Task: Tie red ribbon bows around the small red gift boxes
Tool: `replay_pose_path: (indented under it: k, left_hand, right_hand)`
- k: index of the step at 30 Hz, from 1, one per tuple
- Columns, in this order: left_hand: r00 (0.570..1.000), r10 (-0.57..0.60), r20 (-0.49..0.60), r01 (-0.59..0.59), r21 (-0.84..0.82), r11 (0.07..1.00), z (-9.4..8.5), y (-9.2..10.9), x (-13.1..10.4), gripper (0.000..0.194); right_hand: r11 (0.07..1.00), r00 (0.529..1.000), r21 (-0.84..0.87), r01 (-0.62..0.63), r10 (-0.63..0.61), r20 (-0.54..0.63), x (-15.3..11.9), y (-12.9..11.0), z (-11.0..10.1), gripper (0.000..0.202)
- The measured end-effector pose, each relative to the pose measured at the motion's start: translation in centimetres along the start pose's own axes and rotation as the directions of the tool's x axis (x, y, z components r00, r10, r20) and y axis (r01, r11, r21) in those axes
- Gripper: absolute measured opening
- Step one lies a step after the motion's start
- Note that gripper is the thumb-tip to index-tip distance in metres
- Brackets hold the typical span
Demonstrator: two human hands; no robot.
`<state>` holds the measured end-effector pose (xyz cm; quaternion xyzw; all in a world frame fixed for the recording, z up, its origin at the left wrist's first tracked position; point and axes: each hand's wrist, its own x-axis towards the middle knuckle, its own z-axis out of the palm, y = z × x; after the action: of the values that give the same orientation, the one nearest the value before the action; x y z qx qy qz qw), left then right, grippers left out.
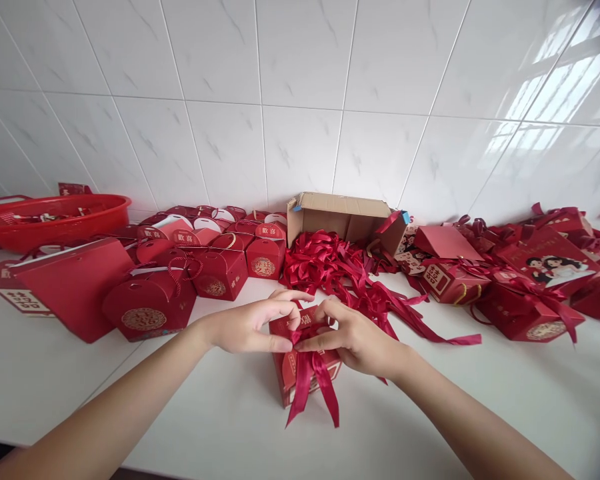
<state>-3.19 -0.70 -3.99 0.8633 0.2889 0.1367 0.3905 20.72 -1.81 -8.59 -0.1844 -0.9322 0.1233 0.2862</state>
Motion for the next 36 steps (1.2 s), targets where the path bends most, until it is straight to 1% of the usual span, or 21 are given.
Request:
replay_pose_path:
  k: [1, 3, 6, 8, 10, 12, 14, 18, 21, 23, 25, 28, 30, 34, 36]
  left_hand:
    - [1.000, -0.012, -0.017, 0.011, -0.024, 1.000, 0.0, -0.1, 0.1, 0.003]
    - [0.997, -0.045, -0.062, 0.043, -0.039, 0.998, 0.3, -0.2, 0.4, 0.006]
    - [0.994, -0.068, -0.081, 0.069, 0.006, 0.998, 0.7, -0.4, 0.7, 0.011]
    - [0.996, -0.065, -0.063, 0.068, 0.037, 0.997, 0.7, -0.5, 0.7, 0.011]
    - [0.999, -0.036, -0.025, 0.037, 0.040, 0.999, 0.6, -0.6, 0.5, 0.014]
    - [1.000, -0.001, 0.008, 0.001, 0.015, 1.000, 0.3, -0.7, 0.4, 0.018]
    - [1.000, 0.002, 0.003, -0.002, -0.023, 1.000, 0.3, -0.7, 0.4, 0.015]
    - [0.992, -0.043, -0.119, 0.031, -0.099, 0.995, 0.6, -0.3, 1.0, 0.011]
    - [0.984, -0.062, -0.164, 0.048, -0.086, 0.995, 0.9, 0.2, 1.3, 0.018]
    - [0.986, -0.069, -0.155, 0.063, -0.044, 0.997, 0.9, 0.3, 1.4, 0.020]
    - [0.983, -0.073, -0.169, 0.078, 0.022, 0.997, 0.9, 0.2, 1.4, 0.021]
    - [0.967, -0.057, -0.248, 0.099, 0.161, 0.982, 1.0, -0.2, 1.6, 0.022]
    - [0.954, -0.039, -0.297, 0.103, 0.201, 0.974, 1.3, -0.5, 1.6, 0.021]
    - [0.940, -0.016, -0.341, 0.057, 0.111, 0.992, 2.4, -0.4, 1.4, 0.023]
    - [0.931, -0.040, -0.363, 0.059, 0.041, 0.997, 2.9, 0.0, 1.3, 0.027]
  right_hand:
    - [1.000, 1.000, -0.002, 0.004, -0.004, -0.004, 0.0, 0.0, 0.1, 0.031]
    - [1.000, 1.000, -0.018, 0.012, -0.013, -0.013, 0.0, 0.0, 0.1, 0.030]
    - [1.000, 1.000, -0.028, 0.007, -0.008, -0.017, 0.0, 0.0, 0.1, 0.030]
    - [1.000, 1.000, -0.018, 0.005, -0.005, -0.015, -0.1, 0.0, 0.1, 0.032]
    - [1.000, 1.000, -0.006, 0.013, -0.013, -0.021, -0.1, 0.0, 0.0, 0.033]
    - [1.000, 0.999, -0.004, 0.025, -0.025, -0.032, -0.1, 0.0, 0.1, 0.034]
    - [0.999, 0.999, -0.026, 0.032, -0.034, -0.041, -0.2, 0.1, 0.1, 0.035]
    - [0.997, 0.998, -0.062, 0.040, -0.043, -0.040, -0.3, 0.0, 0.2, 0.036]
    - [0.997, 0.998, -0.063, 0.041, -0.043, -0.035, -0.3, 0.0, 0.1, 0.038]
    - [0.997, 0.998, -0.064, 0.048, -0.050, -0.035, -0.3, 0.0, 0.1, 0.037]
    - [0.996, 0.998, -0.065, 0.059, -0.061, -0.033, -0.3, -0.1, 0.1, 0.035]
    - [0.993, 0.999, -0.104, 0.049, -0.049, -0.002, -0.3, 0.0, 0.0, 0.031]
    - [0.991, 0.999, -0.131, 0.033, -0.030, 0.019, -0.3, 0.0, 0.1, 0.029]
    - [0.994, 0.999, -0.096, 0.044, -0.047, -0.026, -0.3, 0.1, 0.1, 0.031]
    - [0.997, 0.997, -0.059, 0.055, -0.059, -0.058, -0.3, 0.1, 0.2, 0.031]
